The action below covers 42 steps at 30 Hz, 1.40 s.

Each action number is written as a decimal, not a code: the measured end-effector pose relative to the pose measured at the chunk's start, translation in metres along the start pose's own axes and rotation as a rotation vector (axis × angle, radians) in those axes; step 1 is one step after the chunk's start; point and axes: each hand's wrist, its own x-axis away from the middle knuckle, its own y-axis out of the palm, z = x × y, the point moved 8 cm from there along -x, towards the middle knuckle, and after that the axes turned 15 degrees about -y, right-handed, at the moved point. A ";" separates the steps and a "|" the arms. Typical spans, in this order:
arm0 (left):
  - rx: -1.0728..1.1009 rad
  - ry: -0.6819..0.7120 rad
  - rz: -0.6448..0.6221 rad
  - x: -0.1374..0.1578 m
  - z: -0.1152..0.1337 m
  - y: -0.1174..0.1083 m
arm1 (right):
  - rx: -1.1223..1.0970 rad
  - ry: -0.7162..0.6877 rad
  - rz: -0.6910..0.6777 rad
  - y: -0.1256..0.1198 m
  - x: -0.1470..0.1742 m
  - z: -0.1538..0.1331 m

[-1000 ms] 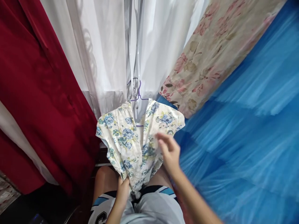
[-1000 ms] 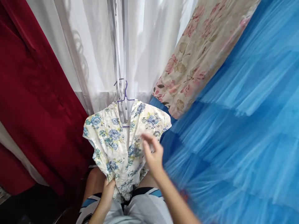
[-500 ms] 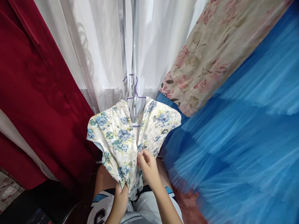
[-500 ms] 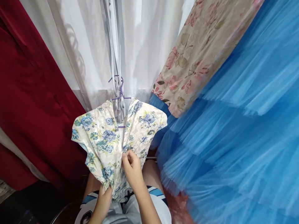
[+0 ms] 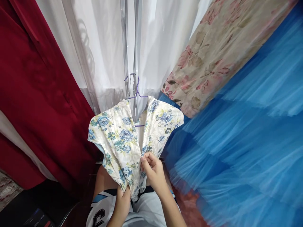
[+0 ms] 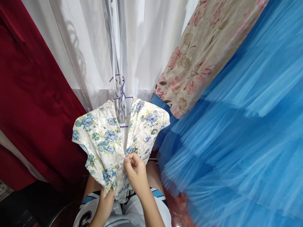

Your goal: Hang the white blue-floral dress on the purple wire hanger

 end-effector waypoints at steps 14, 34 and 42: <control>-0.292 0.741 0.000 0.033 0.139 0.025 | 0.031 0.063 -0.123 0.005 0.007 -0.015; -0.876 0.729 -0.220 0.031 0.159 0.075 | -0.310 -0.077 0.119 0.003 -0.179 -0.084; -0.377 0.885 -0.112 0.020 0.277 0.037 | -0.135 -0.228 0.034 0.010 -0.148 -0.096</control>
